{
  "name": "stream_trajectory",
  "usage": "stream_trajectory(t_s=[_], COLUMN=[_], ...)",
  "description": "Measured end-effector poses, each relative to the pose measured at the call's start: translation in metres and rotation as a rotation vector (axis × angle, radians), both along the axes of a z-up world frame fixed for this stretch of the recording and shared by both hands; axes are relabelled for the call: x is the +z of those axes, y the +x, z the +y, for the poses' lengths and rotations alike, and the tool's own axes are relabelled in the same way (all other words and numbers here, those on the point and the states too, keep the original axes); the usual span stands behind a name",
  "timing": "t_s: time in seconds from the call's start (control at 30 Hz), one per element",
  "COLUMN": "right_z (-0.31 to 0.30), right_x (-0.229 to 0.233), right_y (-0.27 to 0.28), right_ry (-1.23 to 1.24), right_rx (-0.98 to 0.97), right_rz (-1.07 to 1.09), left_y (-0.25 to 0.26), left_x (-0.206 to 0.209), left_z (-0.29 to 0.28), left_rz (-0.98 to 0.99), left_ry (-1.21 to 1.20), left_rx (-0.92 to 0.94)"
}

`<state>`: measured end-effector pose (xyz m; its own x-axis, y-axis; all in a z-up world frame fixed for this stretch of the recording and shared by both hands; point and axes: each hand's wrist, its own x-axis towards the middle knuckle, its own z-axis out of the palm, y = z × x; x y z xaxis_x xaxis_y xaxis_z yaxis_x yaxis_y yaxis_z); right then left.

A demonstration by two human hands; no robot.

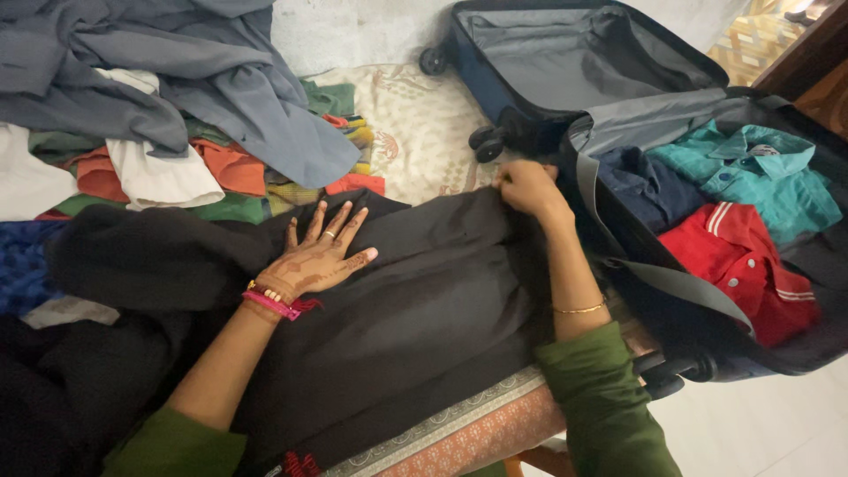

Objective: The person buttons and folds a red polo shirt, places it in a suitcase, and then buttons a black jacket on a bed.

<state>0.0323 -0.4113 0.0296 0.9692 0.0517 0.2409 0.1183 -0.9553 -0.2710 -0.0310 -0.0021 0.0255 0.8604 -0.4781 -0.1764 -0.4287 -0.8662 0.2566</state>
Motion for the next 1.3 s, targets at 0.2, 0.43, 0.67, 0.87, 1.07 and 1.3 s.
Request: stream_trajectory(t_s=[0.2,0.43,0.67,0.87,1.07,1.3], right_z=[0.009,0.036,0.059,0.138,0.146,0.144], right_x=[0.043,0.033,0.046,-0.004,-0.056,-0.062], right_y=[-0.021,-0.017,-0.035,-0.031,-0.018,-0.014], right_ry=[0.275,-0.063,-0.066,-0.003,-0.098,-0.085], right_rx=[-0.050,-0.238,0.004,0.238,0.235,0.234], right_rz=[-0.320,-0.349,-0.569,-0.240,0.059,0.090], left_y=[-0.001,-0.011,-0.017,-0.019,-0.019,-0.037], left_x=[0.000,0.005,0.007,-0.006,-0.013,-0.019], left_z=[-0.001,-0.002,-0.008,-0.016,-0.019,-0.014], left_rz=[0.021,-0.019,-0.192,-0.405,-0.425,-0.587], left_ry=[-0.013,0.062,0.016,-0.013,-0.032,-0.067], left_rx=[0.020,0.033,0.019,-0.006,0.004,-0.009])
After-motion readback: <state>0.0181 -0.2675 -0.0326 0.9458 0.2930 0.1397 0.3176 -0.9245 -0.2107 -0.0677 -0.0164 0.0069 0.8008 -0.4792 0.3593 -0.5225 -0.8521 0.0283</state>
